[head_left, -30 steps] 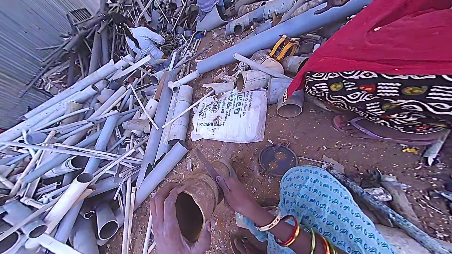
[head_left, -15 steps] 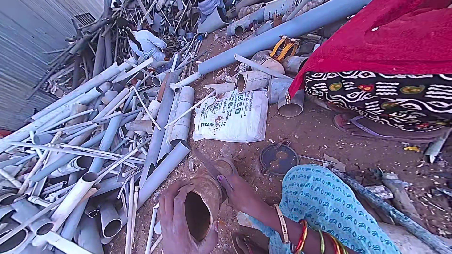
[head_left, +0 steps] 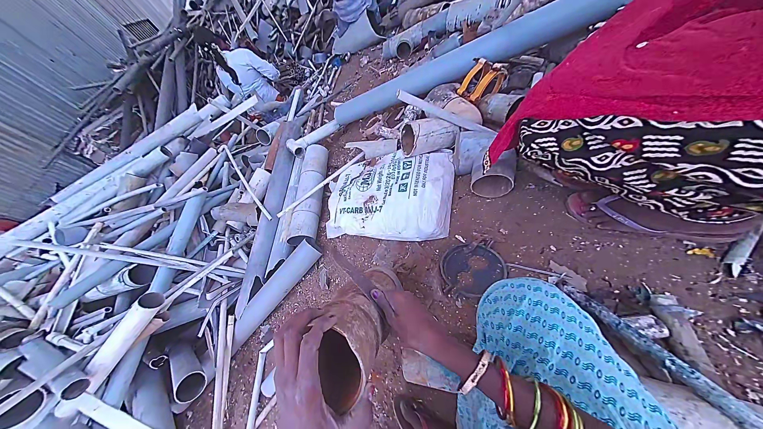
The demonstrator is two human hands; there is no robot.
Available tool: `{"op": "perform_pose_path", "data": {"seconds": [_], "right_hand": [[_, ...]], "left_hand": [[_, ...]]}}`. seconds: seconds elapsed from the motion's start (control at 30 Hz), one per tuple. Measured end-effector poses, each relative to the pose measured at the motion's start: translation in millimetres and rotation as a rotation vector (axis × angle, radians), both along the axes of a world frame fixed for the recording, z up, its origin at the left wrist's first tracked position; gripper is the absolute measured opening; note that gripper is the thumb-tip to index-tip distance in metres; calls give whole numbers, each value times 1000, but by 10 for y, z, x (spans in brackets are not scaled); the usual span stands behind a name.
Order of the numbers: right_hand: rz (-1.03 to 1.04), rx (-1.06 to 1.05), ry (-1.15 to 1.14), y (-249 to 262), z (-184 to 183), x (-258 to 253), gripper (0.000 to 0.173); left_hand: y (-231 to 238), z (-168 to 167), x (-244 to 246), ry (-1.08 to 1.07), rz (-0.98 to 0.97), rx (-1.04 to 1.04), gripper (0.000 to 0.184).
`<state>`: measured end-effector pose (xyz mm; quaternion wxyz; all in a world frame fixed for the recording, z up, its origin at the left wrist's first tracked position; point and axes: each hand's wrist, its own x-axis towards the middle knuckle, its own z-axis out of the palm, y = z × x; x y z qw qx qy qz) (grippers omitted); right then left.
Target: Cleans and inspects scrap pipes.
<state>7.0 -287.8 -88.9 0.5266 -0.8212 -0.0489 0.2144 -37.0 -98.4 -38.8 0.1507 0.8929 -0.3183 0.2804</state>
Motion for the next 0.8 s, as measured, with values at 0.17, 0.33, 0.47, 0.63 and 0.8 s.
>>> {"op": "perform_pose_path", "data": {"seconds": [0.17, 0.33, 0.47, 0.63, 0.8], "right_hand": [[23, -72, -9, -43, 131, -58, 47], [17, -67, -73, -59, 162, -55, 46], [-10, -182, -31, -50, -14, 58, 49], [-148, -127, -411, -80, -99, -165, 43], [-135, -152, -317, 25, -342, 32, 47]], "left_hand": [[-10, 8, 1, 12, -24, 3, 74], [-23, -10, 32, 15, -39, 2, 76], [-72, -11, 14, 4, -47, -9, 77], [-150, 18, -16, -7, -77, -23, 81], [-89, 23, 43, -2, -62, -69, 82]]}}
